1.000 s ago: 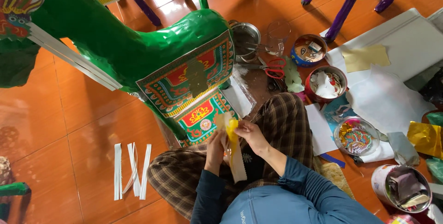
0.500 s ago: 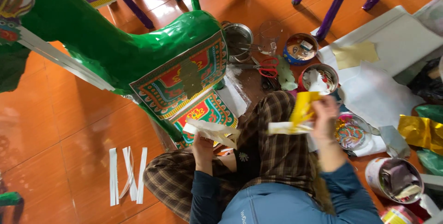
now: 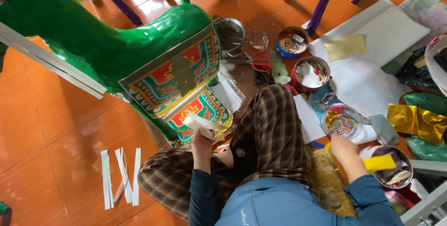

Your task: Decorating a green paper-mache horse with colorful paper strips and patterns

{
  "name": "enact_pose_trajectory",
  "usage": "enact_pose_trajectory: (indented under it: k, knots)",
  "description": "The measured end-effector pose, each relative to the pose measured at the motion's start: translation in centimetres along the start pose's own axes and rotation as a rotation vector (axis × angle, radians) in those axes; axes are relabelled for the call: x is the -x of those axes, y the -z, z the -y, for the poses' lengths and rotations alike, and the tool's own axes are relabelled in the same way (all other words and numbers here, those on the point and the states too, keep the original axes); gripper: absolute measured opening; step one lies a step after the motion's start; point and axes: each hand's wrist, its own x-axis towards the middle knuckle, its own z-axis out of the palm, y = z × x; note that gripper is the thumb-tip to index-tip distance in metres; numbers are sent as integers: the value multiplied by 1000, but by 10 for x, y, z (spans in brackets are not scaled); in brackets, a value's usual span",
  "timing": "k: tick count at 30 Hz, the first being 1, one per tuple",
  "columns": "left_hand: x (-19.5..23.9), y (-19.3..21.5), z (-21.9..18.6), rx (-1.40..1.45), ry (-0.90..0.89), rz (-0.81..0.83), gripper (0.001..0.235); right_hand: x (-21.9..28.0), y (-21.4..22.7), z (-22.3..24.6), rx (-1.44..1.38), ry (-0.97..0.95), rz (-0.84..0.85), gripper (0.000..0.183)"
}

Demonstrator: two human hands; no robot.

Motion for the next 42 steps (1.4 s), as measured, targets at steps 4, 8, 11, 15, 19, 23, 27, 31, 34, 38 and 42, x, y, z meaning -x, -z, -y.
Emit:
enact_pose_trajectory:
  k: [4, 8, 11, 15, 19, 23, 27, 31, 34, 38, 42]
  knots:
    - [-13, 10, -3, -53, 45, 2, 23, -44, -31, -11, 0, -29, 24, 51]
    - [-6, -3, -5, -160, 60, 44, 12, -2, 23, 42, -74, 152, -300, 37]
    - [7, -22, -2, -182, -10, 88, 16, 52, 72, 111, -301, 405, -439, 35]
    - [15, -40, 0, -152, -64, 160, 12, 128, 126, 212, -686, 630, 442, 44]
    - [22, -50, 6, -68, -67, 207, 6, 108, 39, 288, -457, 1111, 669, 50]
    - [46, -66, 12, 56, -79, 315, 18, 109, 24, 343, -1396, 1114, 1252, 68]
    - [27, -24, 20, 110, -84, 309, 21, 142, 77, 349, -1994, 819, 1285, 46]
    - [31, -24, 29, 85, -43, 274, 14, 79, 63, 360, -2027, 747, 1032, 45]
    - [19, 9, 34, -22, 30, 71, 12, 39, 34, 363, -2093, 483, 774, 33]
    - [34, -22, 7, -748, -282, 41, 88, -1, -5, 356, -1642, 596, 552, 62]
    - [31, -69, -19, -1398, -255, 310, 100, 118, 108, 365, -1455, 638, 474, 37]
